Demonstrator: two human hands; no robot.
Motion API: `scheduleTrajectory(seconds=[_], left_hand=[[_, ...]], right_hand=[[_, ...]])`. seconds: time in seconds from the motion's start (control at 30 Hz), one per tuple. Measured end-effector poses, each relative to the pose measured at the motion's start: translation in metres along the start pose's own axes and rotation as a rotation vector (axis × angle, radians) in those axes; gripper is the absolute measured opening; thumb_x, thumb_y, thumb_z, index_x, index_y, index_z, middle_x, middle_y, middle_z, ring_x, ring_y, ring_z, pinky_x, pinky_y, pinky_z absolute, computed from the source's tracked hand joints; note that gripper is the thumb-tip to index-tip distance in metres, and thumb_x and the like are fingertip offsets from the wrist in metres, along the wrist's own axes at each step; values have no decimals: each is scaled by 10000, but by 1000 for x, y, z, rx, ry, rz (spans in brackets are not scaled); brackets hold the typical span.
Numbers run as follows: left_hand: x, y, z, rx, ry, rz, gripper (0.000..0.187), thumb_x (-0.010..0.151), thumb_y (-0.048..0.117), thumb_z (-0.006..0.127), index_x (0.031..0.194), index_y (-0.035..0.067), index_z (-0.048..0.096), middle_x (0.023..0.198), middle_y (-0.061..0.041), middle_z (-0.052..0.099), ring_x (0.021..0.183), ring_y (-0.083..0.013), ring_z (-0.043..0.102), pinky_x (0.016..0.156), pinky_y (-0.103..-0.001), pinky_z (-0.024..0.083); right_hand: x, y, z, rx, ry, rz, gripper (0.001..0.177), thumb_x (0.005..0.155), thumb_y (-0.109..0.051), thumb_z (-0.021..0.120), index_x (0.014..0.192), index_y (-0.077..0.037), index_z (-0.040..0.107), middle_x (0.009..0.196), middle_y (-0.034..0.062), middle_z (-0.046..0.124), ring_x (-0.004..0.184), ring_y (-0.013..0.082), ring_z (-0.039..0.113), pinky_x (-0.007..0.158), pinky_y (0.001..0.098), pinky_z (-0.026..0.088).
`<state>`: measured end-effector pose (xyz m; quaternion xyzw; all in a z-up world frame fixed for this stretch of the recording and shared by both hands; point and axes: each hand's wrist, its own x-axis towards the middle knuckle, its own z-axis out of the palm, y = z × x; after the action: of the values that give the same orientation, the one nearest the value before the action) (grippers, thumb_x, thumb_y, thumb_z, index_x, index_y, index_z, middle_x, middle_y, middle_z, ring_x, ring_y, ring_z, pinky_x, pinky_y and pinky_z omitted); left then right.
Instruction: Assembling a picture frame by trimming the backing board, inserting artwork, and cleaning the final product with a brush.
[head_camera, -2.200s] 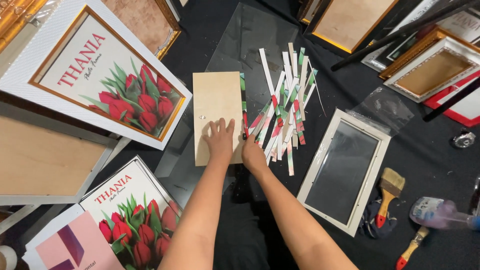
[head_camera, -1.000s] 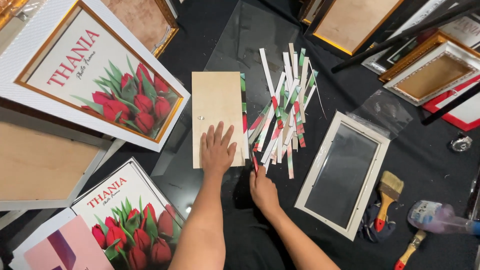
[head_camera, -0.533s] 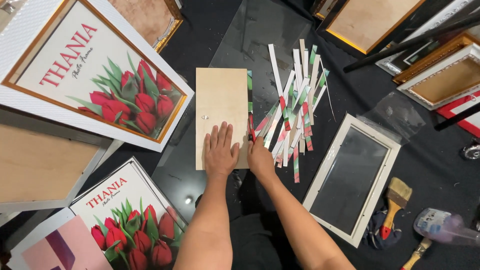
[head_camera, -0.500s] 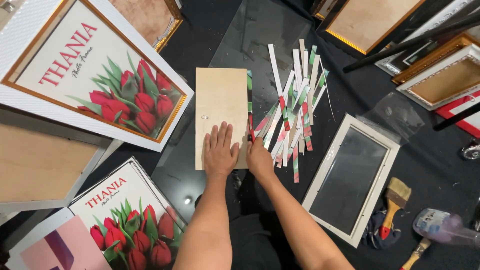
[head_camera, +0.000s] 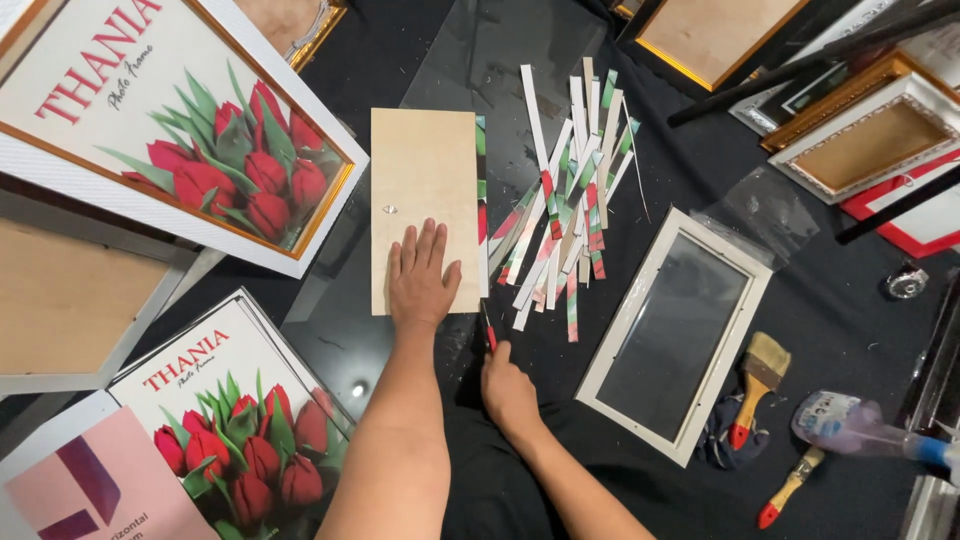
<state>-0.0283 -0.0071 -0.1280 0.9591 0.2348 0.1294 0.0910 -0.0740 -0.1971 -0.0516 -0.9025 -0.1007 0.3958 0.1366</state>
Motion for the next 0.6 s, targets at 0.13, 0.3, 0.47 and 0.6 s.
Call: scheduleTrajectory(seconds=[0.13, 0.3, 0.47, 0.6], left_hand=[[0, 0, 2, 7, 6, -2, 652, 999, 564, 416, 1598, 314, 362, 1685, 96, 279, 1537, -204, 277, 1284, -450, 141], [0, 1, -2, -2, -19, -7, 651, 1004, 551, 416, 1606, 312, 346, 1695, 101, 250, 1541, -207, 264, 1286, -447, 136], [-1, 0, 1, -4, -62, -15, 657, 1012, 553, 389, 1619, 316, 302, 1704, 106, 216, 1549, -203, 236, 1291, -450, 119], [-1, -1, 8, 22, -62, -13, 653, 1026, 572, 361, 1627, 330, 272, 1710, 119, 179, 1556, -194, 209, 1292, -443, 108]], right_hand=[[-13, -14, -33, 35, 15, 16, 383, 1081, -398, 246, 1244, -104, 430, 1016, 302, 711, 987, 523, 705, 827, 605, 578], [41, -49, -80, 175, 221, -5, 408, 1072, -447, 254, 1165, -100, 447, 701, 151, 710, 753, 440, 745, 763, 561, 576], [101, -63, -78, 146, 257, -79, 347, 1077, -361, 300, 1127, -74, 489, 642, 147, 693, 624, 376, 739, 641, 502, 590], [98, -75, -82, 96, 268, -119, 337, 1084, -272, 321, 1147, -5, 516, 814, 268, 723, 770, 438, 754, 653, 517, 597]])
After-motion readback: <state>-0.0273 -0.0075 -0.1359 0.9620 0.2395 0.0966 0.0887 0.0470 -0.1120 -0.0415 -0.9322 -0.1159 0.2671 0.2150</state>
